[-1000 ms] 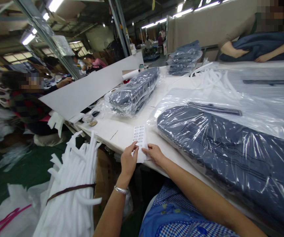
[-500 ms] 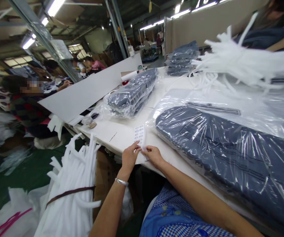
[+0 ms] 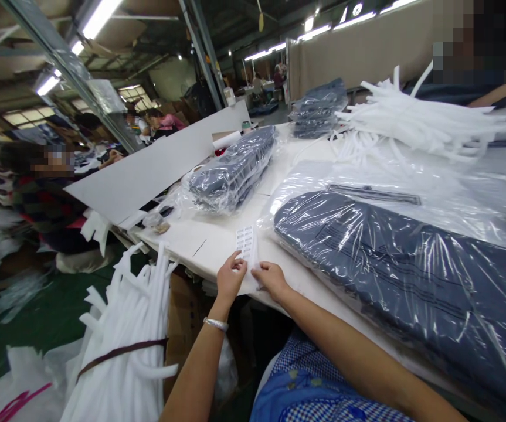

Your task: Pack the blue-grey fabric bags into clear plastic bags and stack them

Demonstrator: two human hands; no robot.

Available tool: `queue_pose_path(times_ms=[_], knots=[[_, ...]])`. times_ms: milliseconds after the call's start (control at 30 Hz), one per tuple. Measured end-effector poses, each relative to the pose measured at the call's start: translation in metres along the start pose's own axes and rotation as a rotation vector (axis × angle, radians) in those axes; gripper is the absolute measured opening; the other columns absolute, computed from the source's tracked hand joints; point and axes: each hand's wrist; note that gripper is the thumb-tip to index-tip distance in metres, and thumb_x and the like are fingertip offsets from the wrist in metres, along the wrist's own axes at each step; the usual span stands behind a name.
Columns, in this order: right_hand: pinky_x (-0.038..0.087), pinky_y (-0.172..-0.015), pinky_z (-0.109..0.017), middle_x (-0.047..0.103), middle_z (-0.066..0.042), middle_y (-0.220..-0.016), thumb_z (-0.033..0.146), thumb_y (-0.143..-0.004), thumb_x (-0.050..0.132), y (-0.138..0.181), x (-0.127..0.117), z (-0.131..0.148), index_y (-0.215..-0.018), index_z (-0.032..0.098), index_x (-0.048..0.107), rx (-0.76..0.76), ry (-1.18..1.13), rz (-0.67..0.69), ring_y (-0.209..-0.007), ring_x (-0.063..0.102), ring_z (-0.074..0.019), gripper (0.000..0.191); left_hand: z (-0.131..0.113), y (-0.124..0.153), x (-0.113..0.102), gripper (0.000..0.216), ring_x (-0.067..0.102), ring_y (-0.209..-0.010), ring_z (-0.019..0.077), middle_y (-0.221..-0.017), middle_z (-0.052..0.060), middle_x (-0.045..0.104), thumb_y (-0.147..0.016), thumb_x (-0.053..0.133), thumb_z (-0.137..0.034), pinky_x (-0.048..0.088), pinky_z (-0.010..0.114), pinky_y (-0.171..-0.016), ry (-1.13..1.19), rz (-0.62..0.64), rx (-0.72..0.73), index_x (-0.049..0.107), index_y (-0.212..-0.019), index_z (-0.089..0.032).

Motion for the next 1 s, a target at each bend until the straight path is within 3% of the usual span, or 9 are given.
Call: queue_pose_path(times_ms=[133,267,400,500,600,667,767,867,1000], knots=[[0.048,-0.047,-0.025,0.065,0.0,-0.061,0.032,-0.063,0.073,-0.004,0.002,0.001,-0.075,0.016,0.068,0.058,-0.026,-0.051,-0.054,0.057,-0.0144,0.02,0.009,-0.001,0.002,0.063,0.062,-0.067,0.0125,-0.088,0.008,0.072,-0.074,0.075,-0.039,0.046,0.023,-0.06,0.243,-0.049,-0.174,0.06,-0.129,-0.012],[0.047,-0.047,-0.025,0.066,0.0,-0.06,0.03,-0.063,0.071,-0.009,0.002,0.0,-0.073,0.016,0.067,0.067,-0.037,-0.088,-0.053,0.057,-0.0145,0.018,0.011,-0.003,-0.005,0.071,0.043,-0.048,0.0049,-0.069,-0.002,0.061,-0.068,0.08,-0.044,0.03,0.018,-0.045,0.413,-0.115,-0.276,0.061,-0.128,-0.012],[0.053,-0.057,-0.028,0.072,-0.004,-0.07,0.03,-0.067,0.069,-0.013,0.003,0.0,-0.078,0.016,0.069,0.02,-0.03,-0.112,-0.064,0.065,-0.019,0.019,0.005,-0.007,-0.015,0.071,0.038,-0.049,0.0029,-0.069,-0.006,0.052,-0.066,0.081,-0.046,0.025,0.016,-0.043,0.54,-0.223,-0.285,0.059,-0.126,-0.014],[0.057,-0.079,-0.034,0.075,-0.009,-0.097,0.031,-0.073,0.065,-0.01,0.003,0.006,-0.103,0.016,0.07,-0.053,-0.013,-0.104,-0.095,0.07,-0.0248,0.034,-0.003,-0.009,-0.023,0.071,0.041,-0.053,0.003,-0.073,-0.005,0.051,-0.066,0.08,-0.046,0.027,0.015,-0.045,0.569,-0.299,-0.246,0.059,-0.127,-0.016],[0.046,-0.107,-0.039,0.059,-0.012,-0.139,0.027,-0.075,0.065,0.004,-0.003,0.018,-0.134,0.017,0.056,-0.182,0.041,-0.128,-0.131,0.052,-0.0253,0.061,-0.019,-0.004,-0.025,0.069,0.043,-0.056,0.0033,-0.075,-0.005,0.052,-0.07,0.078,-0.044,0.031,0.015,-0.049,0.548,-0.351,-0.177,0.058,-0.131,-0.017],[0.032,-0.118,-0.042,0.045,-0.011,-0.152,0.027,-0.077,0.065,0.022,-0.013,0.028,-0.14,0.019,0.051,-0.373,0.195,-0.164,-0.142,0.038,-0.0243,0.065,-0.033,0.004,-0.021,0.066,0.049,-0.063,0.0045,-0.085,-0.002,0.06,-0.074,0.077,-0.042,0.038,0.015,-0.056,0.494,-0.356,-0.095,0.058,-0.133,-0.019],[0.037,-0.115,-0.043,0.059,-0.01,-0.138,0.031,-0.084,0.061,0.059,-0.031,0.044,-0.126,0.021,0.061,-0.56,0.349,-0.149,-0.132,0.05,-0.024,0.043,-0.057,0.024,-0.004,0.059,0.057,-0.071,0.0083,-0.099,0.003,0.068,-0.081,0.072,-0.041,0.045,0.019,-0.063,0.22,-0.3,0.127,0.057,-0.134,-0.02],[0.051,-0.098,-0.037,0.071,-0.008,-0.112,0.039,-0.088,0.062,0.095,-0.047,0.057,-0.112,0.021,0.065,-0.478,0.135,-0.089,-0.108,0.065,-0.0218,0.031,-0.074,0.048,0.024,0.049,0.058,-0.065,0.0104,-0.097,0.004,0.073,-0.087,0.067,-0.039,0.046,0.022,-0.061,-0.129,-0.219,0.419,0.059,-0.133,-0.021],[0.051,-0.095,-0.034,0.071,-0.006,-0.108,0.047,-0.085,0.069,0.129,-0.07,0.074,-0.108,0.02,0.064,-0.461,-0.093,-0.147,-0.105,0.066,-0.0209,0.035,-0.088,0.073,0.06,0.038,0.065,-0.066,0.0137,-0.091,0.004,0.077,-0.09,0.065,-0.027,0.05,0.024,-0.067,-0.324,-0.083,0.833,0.064,-0.128,-0.022]])
Point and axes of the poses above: each hand's wrist, its own y-axis away from the middle knuckle, its own x-axis out of the palm, z = x × y
